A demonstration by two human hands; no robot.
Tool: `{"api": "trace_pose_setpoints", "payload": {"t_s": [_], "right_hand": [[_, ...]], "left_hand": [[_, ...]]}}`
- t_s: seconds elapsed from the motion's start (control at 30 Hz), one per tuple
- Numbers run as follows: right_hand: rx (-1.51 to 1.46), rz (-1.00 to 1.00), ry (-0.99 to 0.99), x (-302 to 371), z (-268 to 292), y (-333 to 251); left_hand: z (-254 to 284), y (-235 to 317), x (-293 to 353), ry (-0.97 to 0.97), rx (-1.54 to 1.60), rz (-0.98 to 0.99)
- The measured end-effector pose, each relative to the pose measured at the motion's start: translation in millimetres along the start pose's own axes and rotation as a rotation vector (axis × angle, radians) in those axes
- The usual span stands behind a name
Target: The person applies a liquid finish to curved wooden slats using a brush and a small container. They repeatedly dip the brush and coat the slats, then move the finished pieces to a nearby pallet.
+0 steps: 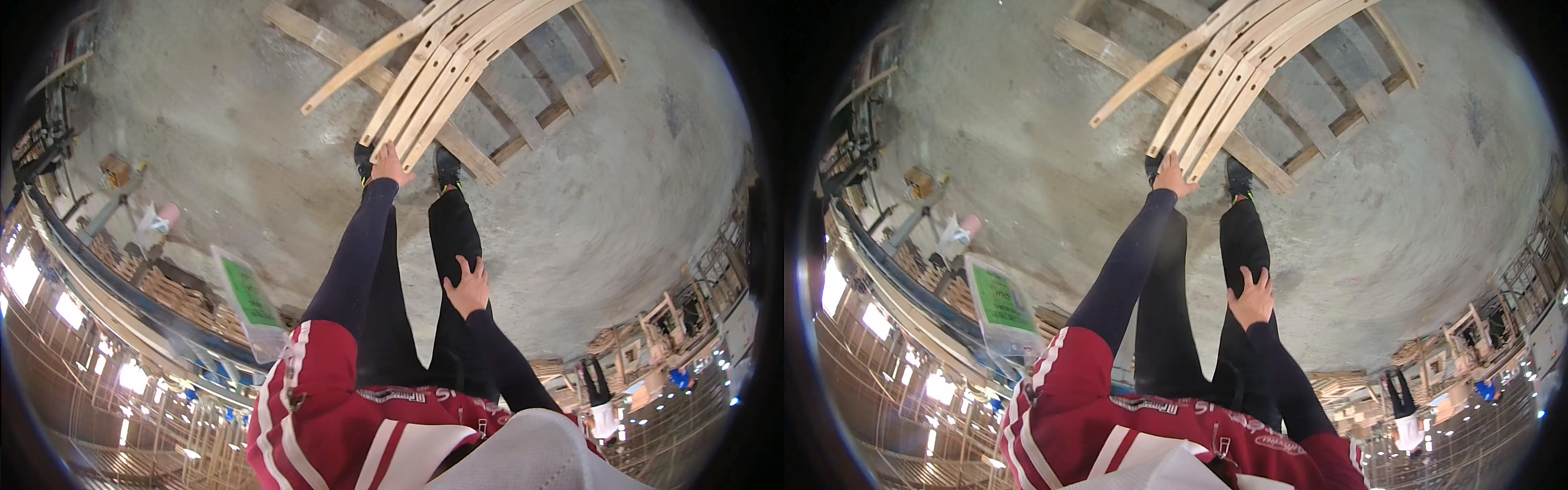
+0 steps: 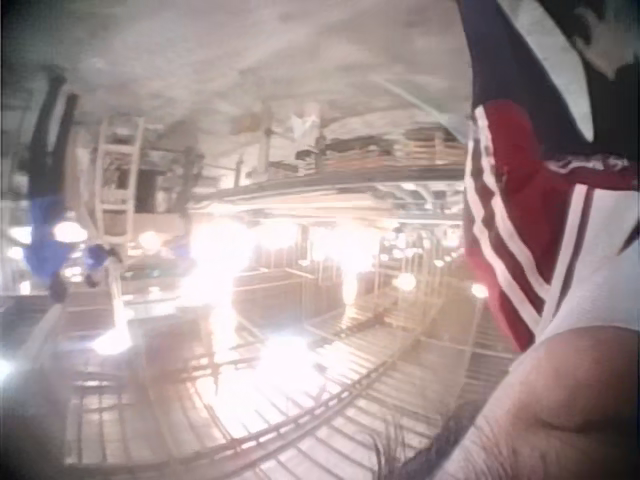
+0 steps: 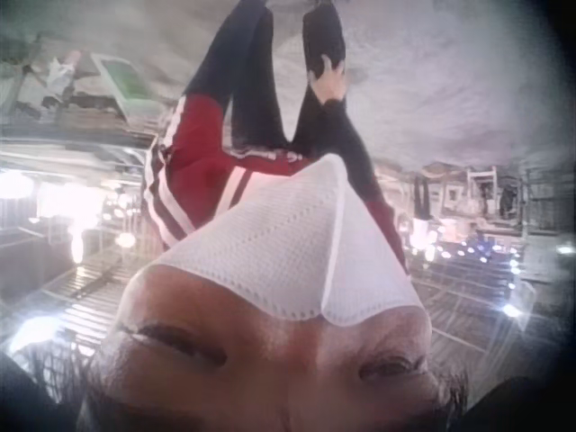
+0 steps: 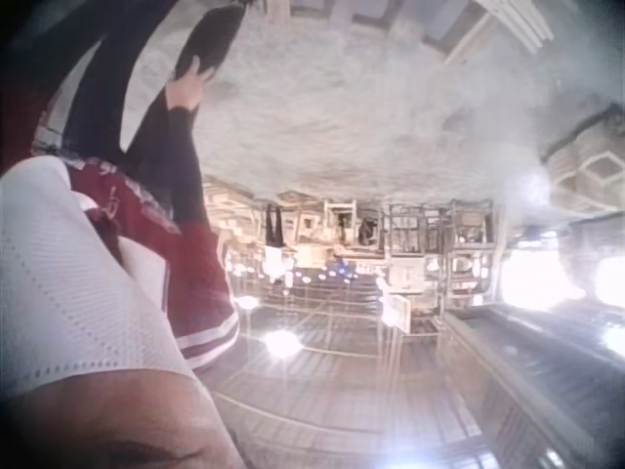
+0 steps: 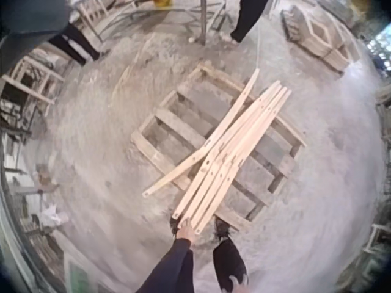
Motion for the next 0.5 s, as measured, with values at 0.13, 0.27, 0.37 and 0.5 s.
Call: {"api": "trace_pose_setpoints", "payload": {"t_s": [0.13,0.27,0.37,0.5], "right_hand": [[-0.020,0.073,0.012,-9,7,21],[0.003,0.046,-0.030,-13,15,31],[-0.006,0.040,-0.048,-15,16,39],[-0.006,0.058,-0.049,-15,17,43]], "left_hand": [[-39,19,-58,0.129,0.028,0.234],[-53,33,-77,0.387,-0.096,0.359],[-63,32,-81,0.514,-0.063,0.300],[-65,14,-89,0.698,-0.053,0.230]]}}
Point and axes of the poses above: each hand's wrist, its own x-axis away from the middle knuckle, its own z-axis out of the back of the hand, y = z × x, the point moved 4 cm from there along -x, towards the middle knuckle, and after that the axes turned 14 degrees about -x, right-handed, at the moved point
